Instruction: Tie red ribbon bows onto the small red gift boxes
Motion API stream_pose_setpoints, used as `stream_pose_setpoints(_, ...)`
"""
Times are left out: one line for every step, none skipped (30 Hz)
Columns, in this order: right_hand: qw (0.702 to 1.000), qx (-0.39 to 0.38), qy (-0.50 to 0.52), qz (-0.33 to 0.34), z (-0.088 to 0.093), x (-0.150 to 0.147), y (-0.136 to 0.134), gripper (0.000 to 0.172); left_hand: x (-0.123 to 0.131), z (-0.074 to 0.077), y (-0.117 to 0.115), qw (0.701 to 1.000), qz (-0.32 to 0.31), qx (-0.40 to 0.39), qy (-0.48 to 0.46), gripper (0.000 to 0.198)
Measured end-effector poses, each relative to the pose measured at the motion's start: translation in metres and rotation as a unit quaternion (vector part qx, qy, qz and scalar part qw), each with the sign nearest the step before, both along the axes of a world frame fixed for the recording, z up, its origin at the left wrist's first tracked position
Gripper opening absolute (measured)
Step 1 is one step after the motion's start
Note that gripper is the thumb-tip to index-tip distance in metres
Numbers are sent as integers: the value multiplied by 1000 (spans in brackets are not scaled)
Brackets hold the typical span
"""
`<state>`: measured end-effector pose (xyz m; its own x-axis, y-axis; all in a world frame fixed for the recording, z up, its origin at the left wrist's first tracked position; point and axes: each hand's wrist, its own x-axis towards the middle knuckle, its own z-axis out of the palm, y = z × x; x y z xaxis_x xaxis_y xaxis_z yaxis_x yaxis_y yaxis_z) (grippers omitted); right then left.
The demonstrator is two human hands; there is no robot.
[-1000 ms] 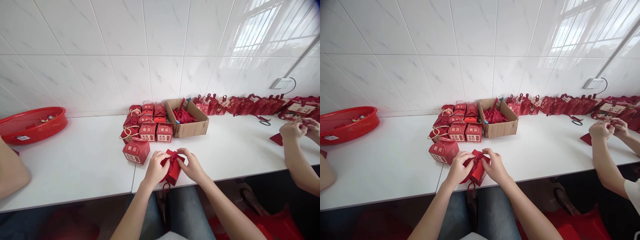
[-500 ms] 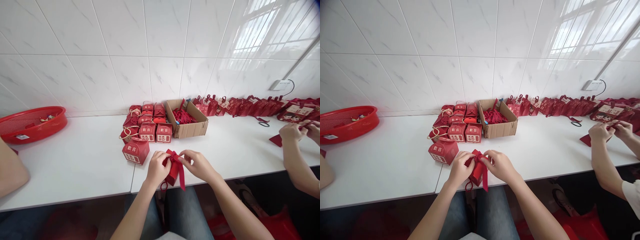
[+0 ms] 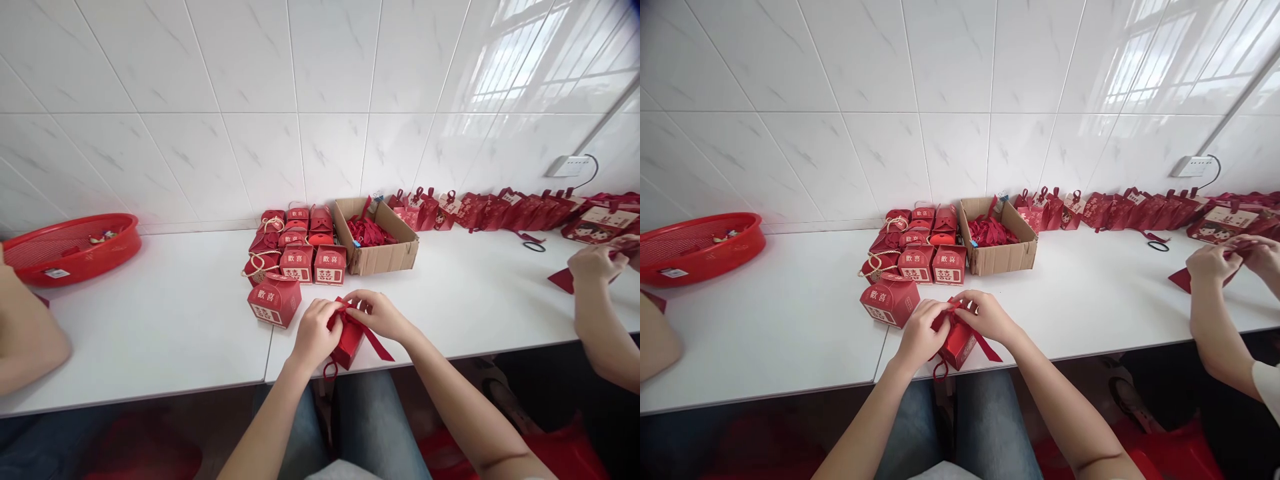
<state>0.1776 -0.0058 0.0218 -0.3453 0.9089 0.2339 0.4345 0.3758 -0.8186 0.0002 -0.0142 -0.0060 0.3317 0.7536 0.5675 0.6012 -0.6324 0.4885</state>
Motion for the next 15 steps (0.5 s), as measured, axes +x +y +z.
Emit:
stream_pose_setpoints(1000,5,1,14,1,1,-1,19,-1,0,1,1000,2,3,3,22)
stream_pose_setpoints(1000,9,0,26,2,1,-1,21,-1,-1,1,1000,7,6,6,21)
stream_pose_setpoints(999,13,-3,35,3,2,-2,24,-2,-1,2,1000,14,9,9,20)
stream_pose_setpoints(999,19,-8,42,4,3,-3,27,-2,-1,2,1000,23,12,14,19)
stream_pose_setpoints(998,27,-15,49,4,3,-4,29,-2,-1,3,999,34,15,21,18)
stream_pose_setpoints(998,37,-22,54,4,4,-5,31,-2,-1,3,998,44,20,30,17)
stream_pose_setpoints(997,48,-30,58,4,4,-6,34,-1,-1,2,997,53,25,41,16)
stream_pose_setpoints(996,58,-36,62,4,5,-7,35,-1,0,2,996,59,30,52,16)
stream_pose_setpoints(995,66,-42,65,4,5,-7,37,-1,1,2,995,64,35,61,17)
stream_pose_setpoints(994,72,-45,68,3,6,-8,38,-1,2,1,995,68,38,66,17)
stream_pose_setpoints(994,75,-47,71,3,7,-8,39,-1,3,1,995,68,36,67,18)
stream_pose_setpoints(993,76,-48,75,2,7,-9,40,-2,4,1,996,63,28,62,19)
stream_pose_setpoints(993,78,-47,78,1,8,-9,41,-3,6,1,997,53,16,54,19)
stream_pose_setpoints(992,81,-46,80,0,9,-9,41,-5,7,2,998,37,-2,45,20)
stream_pose_setpoints(992,83,-46,82,-1,9,-8,42,-6,8,3,999,16,-24,36,21)
